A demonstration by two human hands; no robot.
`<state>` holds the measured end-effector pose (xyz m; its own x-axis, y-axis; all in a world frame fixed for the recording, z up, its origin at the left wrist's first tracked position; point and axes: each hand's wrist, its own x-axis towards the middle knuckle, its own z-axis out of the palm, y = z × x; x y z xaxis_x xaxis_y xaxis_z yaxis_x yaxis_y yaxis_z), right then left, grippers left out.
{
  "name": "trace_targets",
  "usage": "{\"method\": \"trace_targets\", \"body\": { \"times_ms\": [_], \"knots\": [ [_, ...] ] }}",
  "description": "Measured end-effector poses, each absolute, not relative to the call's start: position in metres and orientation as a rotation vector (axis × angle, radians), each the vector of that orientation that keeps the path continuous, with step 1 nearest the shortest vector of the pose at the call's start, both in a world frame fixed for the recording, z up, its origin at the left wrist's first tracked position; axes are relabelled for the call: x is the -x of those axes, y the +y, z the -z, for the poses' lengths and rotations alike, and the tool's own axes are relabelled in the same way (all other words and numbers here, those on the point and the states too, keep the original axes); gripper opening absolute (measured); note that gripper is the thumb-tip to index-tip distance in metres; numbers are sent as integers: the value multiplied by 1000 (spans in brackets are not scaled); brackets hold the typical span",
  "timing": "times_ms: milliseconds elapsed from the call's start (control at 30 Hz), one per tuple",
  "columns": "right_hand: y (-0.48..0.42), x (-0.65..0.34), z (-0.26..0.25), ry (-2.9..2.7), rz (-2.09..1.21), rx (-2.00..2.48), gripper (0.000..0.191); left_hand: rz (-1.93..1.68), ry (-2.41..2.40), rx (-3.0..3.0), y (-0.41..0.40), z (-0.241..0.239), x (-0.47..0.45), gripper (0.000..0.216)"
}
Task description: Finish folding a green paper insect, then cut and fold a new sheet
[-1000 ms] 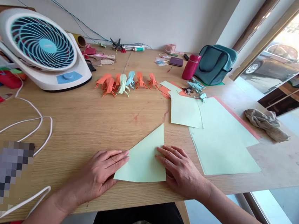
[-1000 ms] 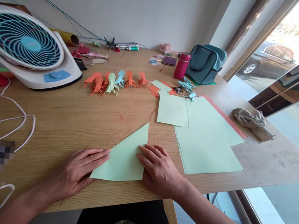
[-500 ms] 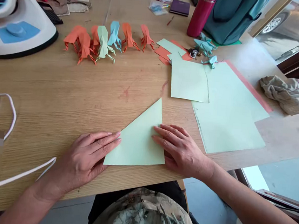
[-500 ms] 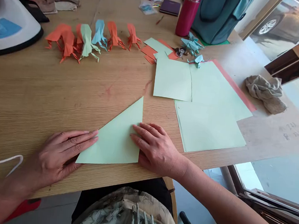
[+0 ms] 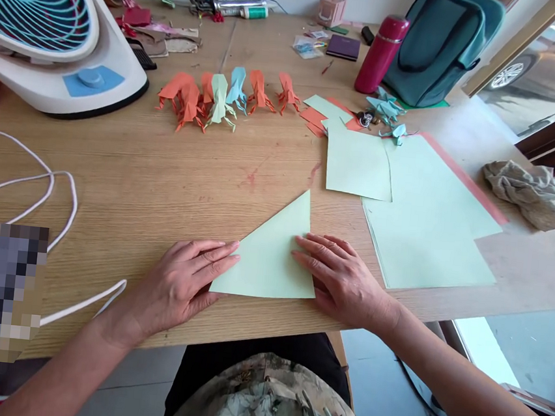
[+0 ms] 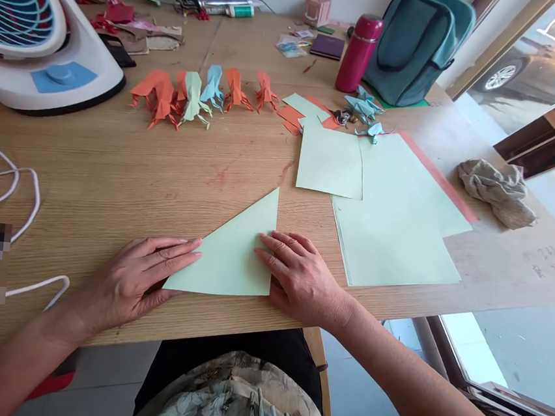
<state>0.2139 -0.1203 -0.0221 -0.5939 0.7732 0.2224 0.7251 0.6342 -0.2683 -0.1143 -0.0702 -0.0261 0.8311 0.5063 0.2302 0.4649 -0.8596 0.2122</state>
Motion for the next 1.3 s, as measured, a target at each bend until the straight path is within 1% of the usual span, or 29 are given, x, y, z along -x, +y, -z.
{"method": "trace_targets", "body": {
  "times_ms": [133,300,433,567,733,800,900,1033,1167,1300],
  "knots": [
    [-123,-214,25,-2559,-179,1196,54,-472,773,-2867,-72,27,112,49],
    [-129,-210,27,-2557,-114,1224,56,-509,795,-2899,-74,20,106,49],
    [-135,-207,26,-2563,-86,1253,52,-526,785,-2978,-79,11,94,47],
    [-138,-205,25,-2548,-63,1272,46,-527,684,-2985,-83,7,78,49],
    [-138,-202,20,-2519,-44,1286,43,-504,733,-2975,-84,10,67,26],
    [-137,-202,17,-2525,-61,1290,41,-507,753,-2968,-85,8,66,24],
    [-133,-202,11,-2507,-100,1307,38,-431,841,-2939,-85,-1,62,25],
    [-120,-202,1,-2439,-188,1356,33,-238,997,-2861,-73,-20,53,24],
    [-101,-200,-8,-2340,-277,1531,36,-185,1036,-2755,-45,-32,44,25],
    [-85,-198,-12,-2277,-300,1630,38,-106,969,-2624,-17,-33,38,23]
  ]
}}
